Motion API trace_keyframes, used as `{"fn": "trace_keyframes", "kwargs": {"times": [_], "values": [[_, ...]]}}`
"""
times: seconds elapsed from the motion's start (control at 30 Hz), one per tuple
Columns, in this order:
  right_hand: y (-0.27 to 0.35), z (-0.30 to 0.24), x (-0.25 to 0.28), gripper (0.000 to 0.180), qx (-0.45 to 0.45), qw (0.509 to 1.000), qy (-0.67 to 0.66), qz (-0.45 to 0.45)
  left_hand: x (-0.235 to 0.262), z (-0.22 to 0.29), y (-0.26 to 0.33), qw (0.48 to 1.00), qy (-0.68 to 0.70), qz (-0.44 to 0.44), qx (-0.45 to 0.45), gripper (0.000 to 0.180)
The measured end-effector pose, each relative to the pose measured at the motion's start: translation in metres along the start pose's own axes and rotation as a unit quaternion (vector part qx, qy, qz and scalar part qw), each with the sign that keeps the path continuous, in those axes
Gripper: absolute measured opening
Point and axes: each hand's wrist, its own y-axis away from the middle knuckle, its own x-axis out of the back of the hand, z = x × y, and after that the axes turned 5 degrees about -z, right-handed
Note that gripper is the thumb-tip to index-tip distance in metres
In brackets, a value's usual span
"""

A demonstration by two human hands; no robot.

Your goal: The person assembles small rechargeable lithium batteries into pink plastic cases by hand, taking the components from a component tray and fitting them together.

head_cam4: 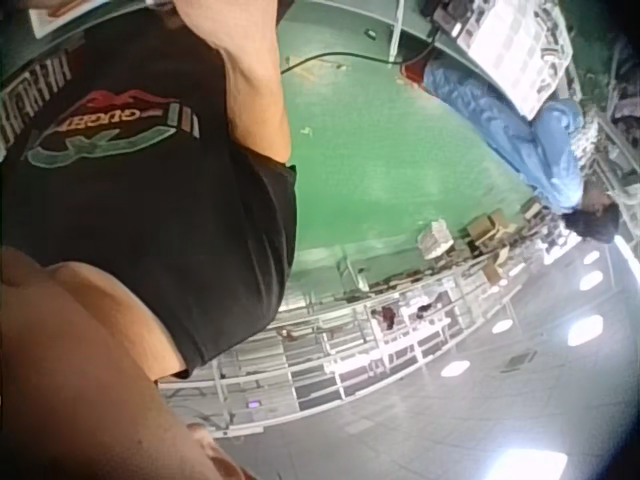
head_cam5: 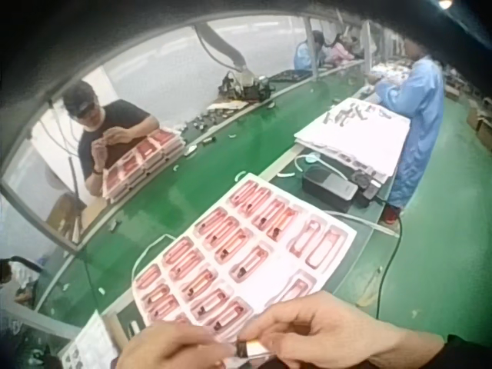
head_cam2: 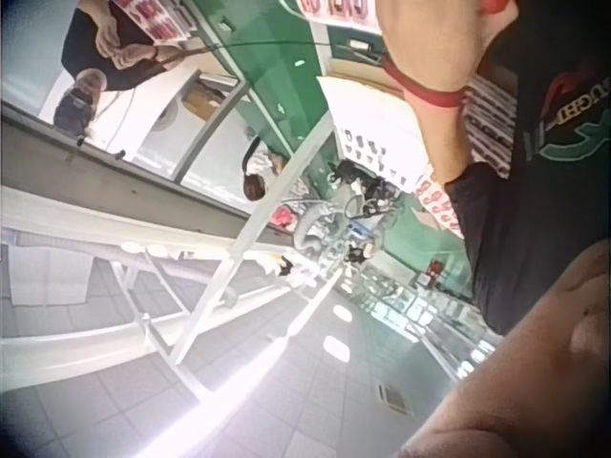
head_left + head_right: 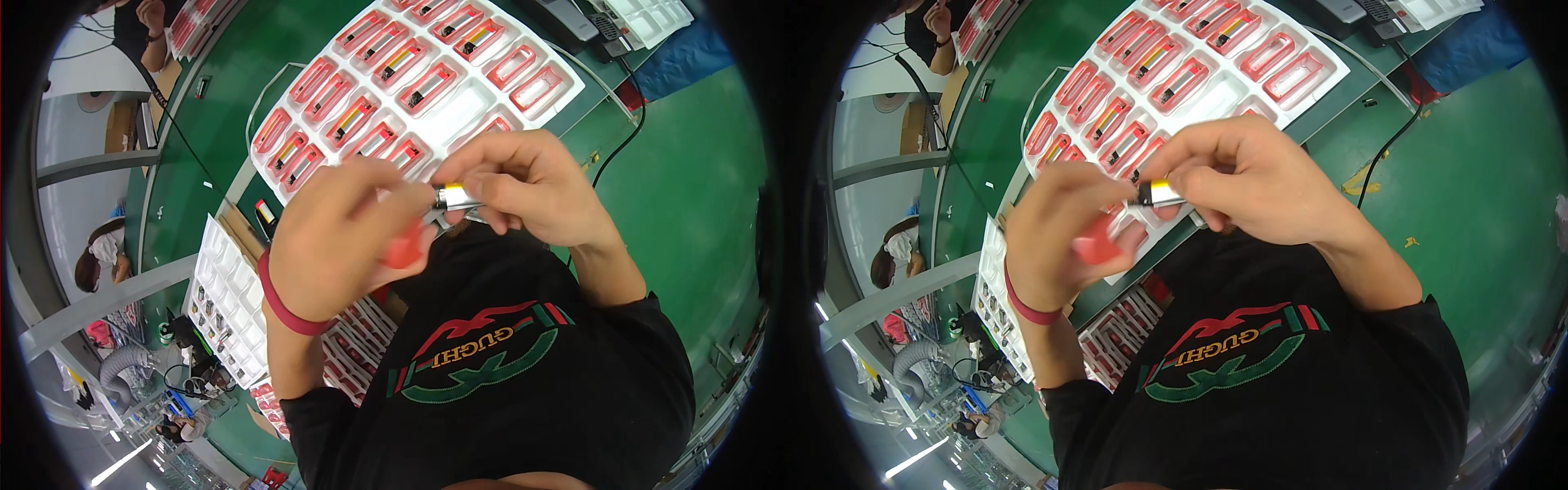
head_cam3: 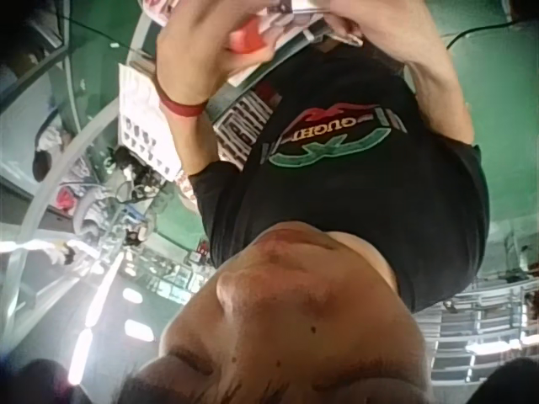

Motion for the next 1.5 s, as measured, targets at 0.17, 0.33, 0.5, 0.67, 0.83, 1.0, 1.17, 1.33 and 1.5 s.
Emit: {"fn": "trace_keyframes", "kwargs": {"times": [0.17,0.33,0.5,0.67,0.83,1.0,1.17,1.33,1.5], "values": [[0.000,0.005,0.002,0.027,0.084,0.996,-0.004,0.039,-0.025,-0.027,0.028,0.780,0.587,0.214,-0.021,0.052],[0.003,0.009,0.006,0.034,0.205,0.979,-0.007,0.020,-0.046,-0.027,0.037,0.706,0.606,0.367,-0.029,0.049],[0.006,-0.011,-0.010,0.031,0.214,0.970,0.017,0.112,-0.050,-0.025,0.039,0.736,0.593,0.324,-0.031,0.042],[0.001,-0.021,-0.014,0.027,0.267,0.951,0.150,0.047,-0.058,-0.007,0.032,0.755,0.564,0.335,0.013,0.053],[-0.004,-0.006,-0.024,0.029,0.216,0.960,0.168,0.051,-0.068,-0.007,0.028,0.767,0.547,0.334,-0.007,0.049],[-0.008,-0.001,-0.029,0.024,0.185,0.970,0.133,0.081,-0.073,-0.003,0.026,0.752,0.561,0.346,0.020,0.035],[-0.013,0.003,-0.028,0.021,0.166,0.967,0.178,0.077,-0.076,-0.004,0.030,0.760,0.554,0.338,0.038,0.043],[-0.014,0.003,-0.026,0.021,0.165,0.965,0.186,0.077,-0.077,-0.005,0.030,0.759,0.560,0.331,0.038,0.042],[-0.017,0.003,-0.034,0.020,0.125,0.964,0.214,0.097,-0.074,-0.001,0.030,0.767,0.545,0.336,0.046,0.035]]}}
